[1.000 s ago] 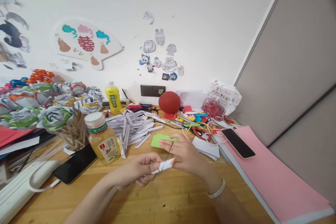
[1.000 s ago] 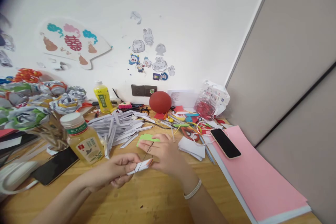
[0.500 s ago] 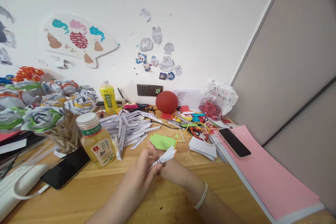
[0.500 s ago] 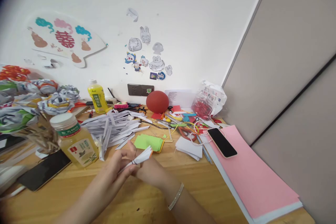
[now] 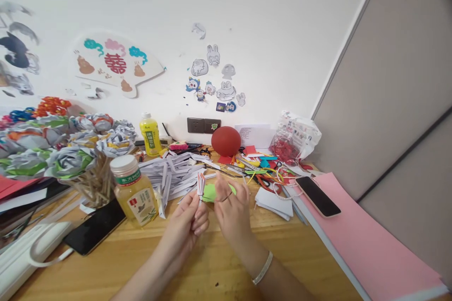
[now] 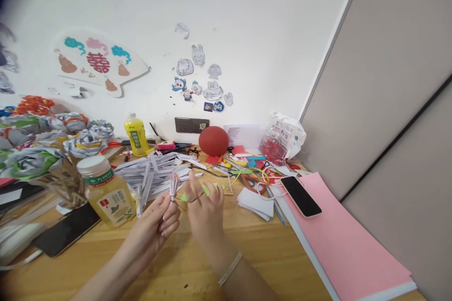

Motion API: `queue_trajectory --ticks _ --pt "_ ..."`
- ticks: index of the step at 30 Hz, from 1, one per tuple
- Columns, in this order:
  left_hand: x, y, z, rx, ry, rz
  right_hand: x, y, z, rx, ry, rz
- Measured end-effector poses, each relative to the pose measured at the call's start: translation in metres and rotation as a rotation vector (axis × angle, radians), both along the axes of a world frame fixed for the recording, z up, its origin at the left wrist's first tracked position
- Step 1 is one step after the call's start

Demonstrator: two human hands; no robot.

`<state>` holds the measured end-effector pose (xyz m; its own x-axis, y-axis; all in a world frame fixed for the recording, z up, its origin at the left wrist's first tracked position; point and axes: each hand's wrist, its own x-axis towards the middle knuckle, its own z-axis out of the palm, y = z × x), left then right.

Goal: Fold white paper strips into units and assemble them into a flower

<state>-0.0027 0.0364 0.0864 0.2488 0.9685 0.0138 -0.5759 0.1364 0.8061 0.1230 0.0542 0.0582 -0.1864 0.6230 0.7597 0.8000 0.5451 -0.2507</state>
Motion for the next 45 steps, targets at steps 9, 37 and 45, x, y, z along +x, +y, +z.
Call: queue_trajectory --ticks 9,37,45 --pt "-0.028 0.007 -0.004 -0.028 0.615 -0.424 0.036 -0.004 0.022 0.016 -0.504 0.249" --pt "-0.001 -0.003 0.005 0.086 0.169 0.1 -0.013 -0.004 -0.002 -0.317 0.222 0.118" --pt "-0.011 -0.002 0.001 -0.13 0.188 -0.261 0.02 -0.005 0.018 0.137 -0.338 -0.027"
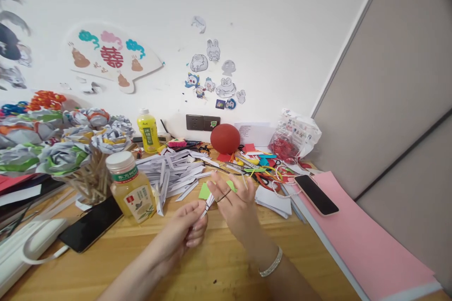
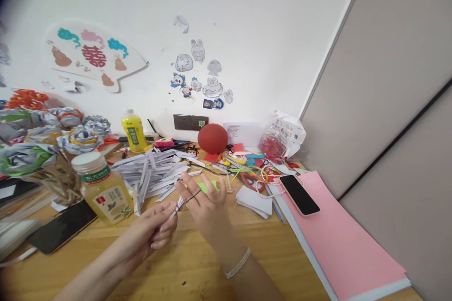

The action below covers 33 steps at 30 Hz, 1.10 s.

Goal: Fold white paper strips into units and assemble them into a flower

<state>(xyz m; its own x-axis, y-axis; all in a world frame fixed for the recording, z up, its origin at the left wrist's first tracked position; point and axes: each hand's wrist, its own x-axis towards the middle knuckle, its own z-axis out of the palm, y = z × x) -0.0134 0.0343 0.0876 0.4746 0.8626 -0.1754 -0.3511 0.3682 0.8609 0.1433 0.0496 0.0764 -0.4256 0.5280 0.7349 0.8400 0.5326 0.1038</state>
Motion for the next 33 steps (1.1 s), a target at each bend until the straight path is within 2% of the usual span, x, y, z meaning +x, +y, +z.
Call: queue_trajectory --ticks 4,8,12,16,19,21,25,27,30,33 --pt "-0.012 0.005 0.001 -0.034 0.202 -0.166 0.017 0.002 0.008 -0.056 -0.086 0.201" --pt "-0.018 0.004 0.009 -0.014 0.304 -0.269 0.021 0.0 0.014 -0.242 -0.022 0.335" --pt "-0.019 0.0 0.015 0.038 0.253 -0.353 0.024 -0.005 0.025 -0.482 0.103 0.491" --pt "-0.019 -0.001 0.014 0.072 0.163 -0.381 0.03 -0.01 0.036 -0.611 0.22 0.599" --pt "-0.018 -0.002 0.01 0.074 0.081 -0.419 0.028 -0.011 0.034 -0.691 0.375 0.648" --pt "-0.016 -0.004 0.005 0.062 -0.005 -0.444 0.021 -0.01 0.025 -0.768 0.564 0.695" --pt "-0.01 -0.008 -0.003 0.064 -0.139 -0.432 0.002 -0.008 0.005 -0.983 1.121 0.872" --pt "-0.009 -0.009 -0.002 0.07 -0.166 -0.389 -0.004 -0.008 0.0 -1.081 1.309 0.978" --pt "-0.008 -0.007 0.001 0.087 -0.155 -0.304 -0.004 -0.008 0.002 -1.136 1.276 1.055" --pt "-0.007 -0.005 0.002 0.121 -0.072 -0.234 0.0 -0.008 0.007 -1.015 1.146 0.93"
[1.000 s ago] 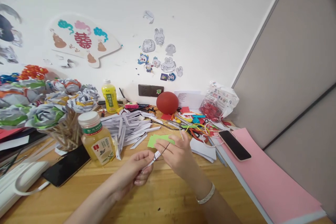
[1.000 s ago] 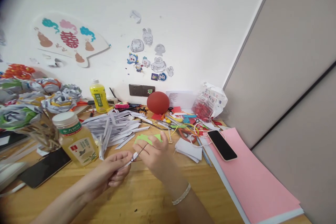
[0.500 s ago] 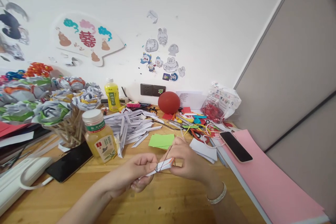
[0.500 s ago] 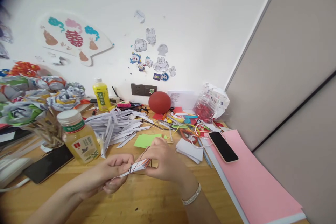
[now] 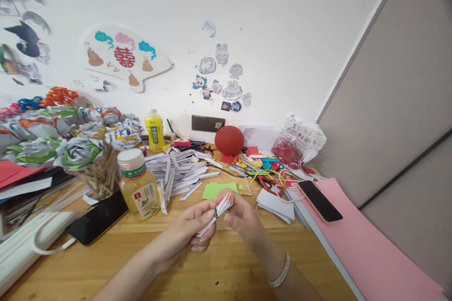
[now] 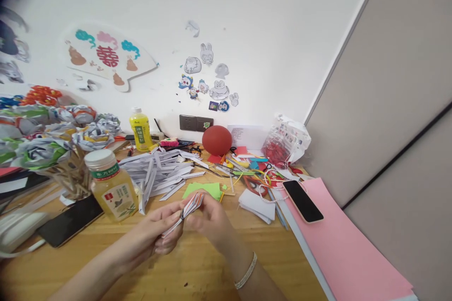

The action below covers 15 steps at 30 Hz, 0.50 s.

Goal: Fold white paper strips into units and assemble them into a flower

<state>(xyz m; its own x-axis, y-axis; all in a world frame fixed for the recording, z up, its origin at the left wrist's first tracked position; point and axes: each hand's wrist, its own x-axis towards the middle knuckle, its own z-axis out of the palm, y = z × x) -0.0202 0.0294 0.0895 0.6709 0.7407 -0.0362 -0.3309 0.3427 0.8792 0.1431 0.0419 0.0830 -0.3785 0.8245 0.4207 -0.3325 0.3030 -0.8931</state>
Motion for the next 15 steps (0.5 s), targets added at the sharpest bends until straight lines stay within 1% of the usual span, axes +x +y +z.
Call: queue_trajectory --ticks 2,4,6,9,13,15 --pt "0.003 0.001 -0.002 0.028 0.056 0.053 0.002 0.0 0.003 0.085 -0.081 -0.136" --pt "0.007 0.001 -0.004 0.045 0.107 0.129 0.002 0.0 0.006 0.145 -0.142 -0.197" --pt "0.011 0.001 -0.006 0.044 0.146 0.207 0.0 -0.002 0.007 0.151 -0.177 -0.184" --pt "0.015 0.0 -0.006 0.03 0.171 0.273 -0.003 -0.004 0.006 0.083 -0.158 -0.145" --pt "0.016 -0.001 -0.006 0.017 0.152 0.294 -0.004 -0.002 -0.002 0.003 -0.11 -0.126" --pt "0.015 -0.001 -0.005 0.003 0.122 0.267 -0.004 0.001 -0.007 -0.041 -0.075 -0.14"
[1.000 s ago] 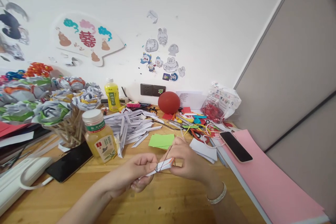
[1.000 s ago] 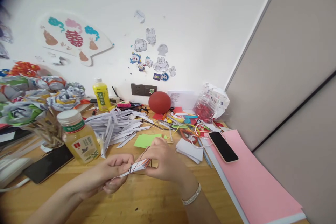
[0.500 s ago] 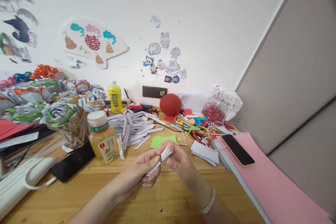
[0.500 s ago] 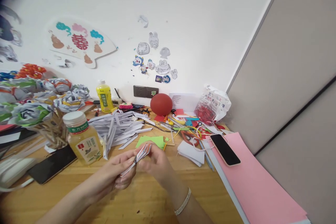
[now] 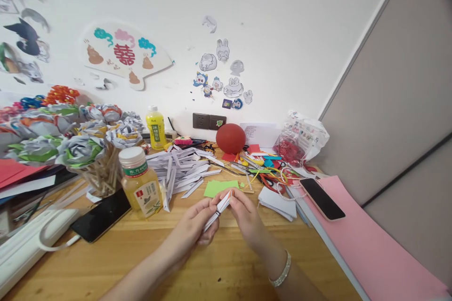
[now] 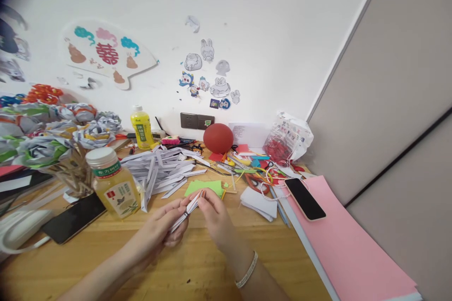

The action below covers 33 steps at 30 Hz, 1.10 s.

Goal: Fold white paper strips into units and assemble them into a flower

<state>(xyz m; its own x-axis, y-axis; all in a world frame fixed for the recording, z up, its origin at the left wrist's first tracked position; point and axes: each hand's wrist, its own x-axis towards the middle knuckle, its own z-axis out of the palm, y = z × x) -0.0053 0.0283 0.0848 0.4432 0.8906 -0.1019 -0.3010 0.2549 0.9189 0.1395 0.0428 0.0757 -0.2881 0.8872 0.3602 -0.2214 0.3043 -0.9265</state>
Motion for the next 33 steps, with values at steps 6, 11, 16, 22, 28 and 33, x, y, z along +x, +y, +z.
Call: queue_trajectory --ticks 6,11,16,22,28,33 --pt "-0.004 0.003 0.001 -0.076 -0.079 -0.151 0.002 0.007 -0.009 -0.038 0.016 -0.026" --pt "-0.008 0.008 -0.006 -0.042 -0.05 -0.132 0.002 -0.002 -0.001 0.039 -0.082 0.022" --pt "-0.014 0.009 0.0 0.088 0.049 -0.142 0.004 -0.01 0.012 0.066 -0.102 0.097" --pt "-0.012 0.006 0.004 0.125 0.155 -0.14 0.0 -0.007 0.006 0.007 -0.046 0.142" --pt "-0.004 0.003 0.0 -0.015 0.0 -0.031 -0.002 0.0 -0.007 -0.045 0.036 0.072" --pt "-0.007 0.004 0.003 -0.061 -0.063 -0.042 0.0 0.0 -0.006 -0.078 0.054 0.099"
